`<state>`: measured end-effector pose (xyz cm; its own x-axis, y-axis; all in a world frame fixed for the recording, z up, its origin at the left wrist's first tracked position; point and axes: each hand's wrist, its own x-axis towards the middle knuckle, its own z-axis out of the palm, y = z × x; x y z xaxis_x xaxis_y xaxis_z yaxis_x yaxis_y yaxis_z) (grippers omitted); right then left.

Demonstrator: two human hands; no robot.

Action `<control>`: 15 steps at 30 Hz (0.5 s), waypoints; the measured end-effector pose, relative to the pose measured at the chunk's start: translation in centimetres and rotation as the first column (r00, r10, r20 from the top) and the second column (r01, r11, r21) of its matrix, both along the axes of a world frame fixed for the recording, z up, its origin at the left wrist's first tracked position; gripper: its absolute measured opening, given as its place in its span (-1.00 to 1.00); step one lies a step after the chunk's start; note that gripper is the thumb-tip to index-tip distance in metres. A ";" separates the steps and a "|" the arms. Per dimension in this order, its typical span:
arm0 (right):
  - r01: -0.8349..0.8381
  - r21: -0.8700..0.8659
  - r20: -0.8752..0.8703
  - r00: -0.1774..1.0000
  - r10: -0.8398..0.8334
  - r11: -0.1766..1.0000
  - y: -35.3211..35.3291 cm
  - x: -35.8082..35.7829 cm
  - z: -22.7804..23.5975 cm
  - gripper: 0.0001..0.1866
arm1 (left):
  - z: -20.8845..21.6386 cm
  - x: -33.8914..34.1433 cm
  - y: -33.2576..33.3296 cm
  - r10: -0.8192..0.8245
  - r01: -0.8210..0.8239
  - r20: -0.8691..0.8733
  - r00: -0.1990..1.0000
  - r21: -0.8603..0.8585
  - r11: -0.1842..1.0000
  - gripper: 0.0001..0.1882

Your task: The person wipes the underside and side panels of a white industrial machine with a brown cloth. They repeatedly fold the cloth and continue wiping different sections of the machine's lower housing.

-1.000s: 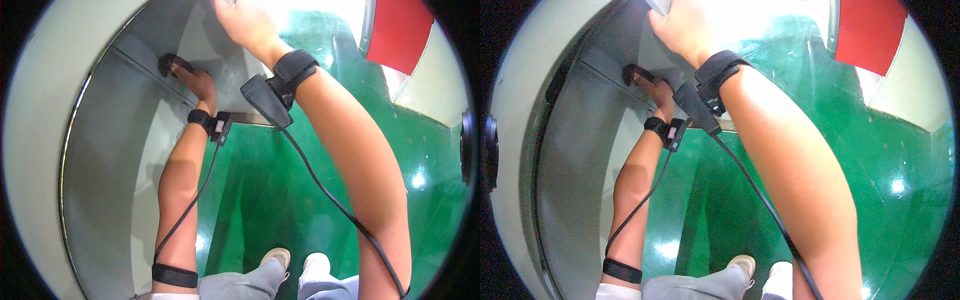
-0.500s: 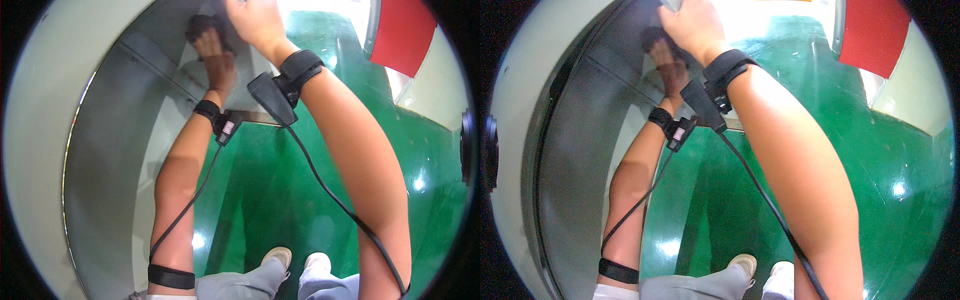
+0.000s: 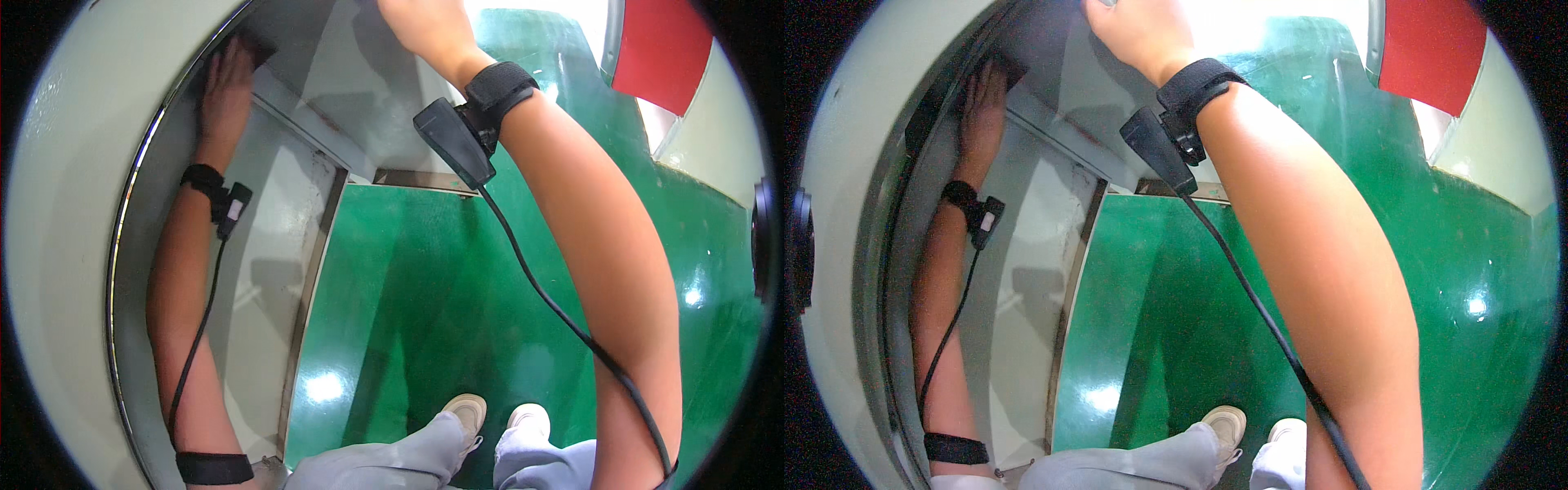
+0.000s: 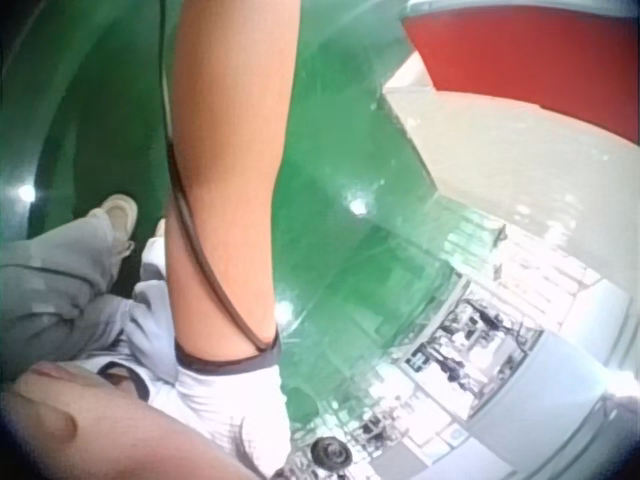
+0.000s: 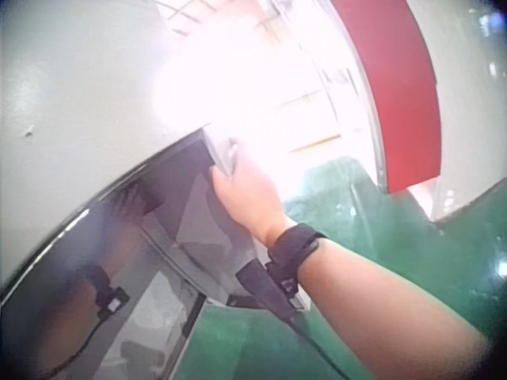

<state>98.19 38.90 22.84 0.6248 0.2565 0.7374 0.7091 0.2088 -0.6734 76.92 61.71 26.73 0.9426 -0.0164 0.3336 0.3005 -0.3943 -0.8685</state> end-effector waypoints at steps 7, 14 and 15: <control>-0.094 0.043 -0.012 0.995 0.095 0.995 -0.6 0.5 0.0 -0.34 | -3.2 -0.4 -0.3 0.167 -0.174 -0.064 0.984 -0.119 0.978 -0.48; -0.158 0.040 -0.076 0.984 0.161 0.987 -0.2 -0.2 0.1 -0.32 | -15.2 -1.8 -4.3 0.215 -0.247 -0.258 0.942 -0.099 0.964 -0.44; -0.110 0.033 -0.072 0.991 0.112 0.993 -0.9 0.6 0.5 -0.32 | -16.9 -0.4 -4.0 0.154 -0.219 -0.277 0.948 -0.221 0.950 -0.44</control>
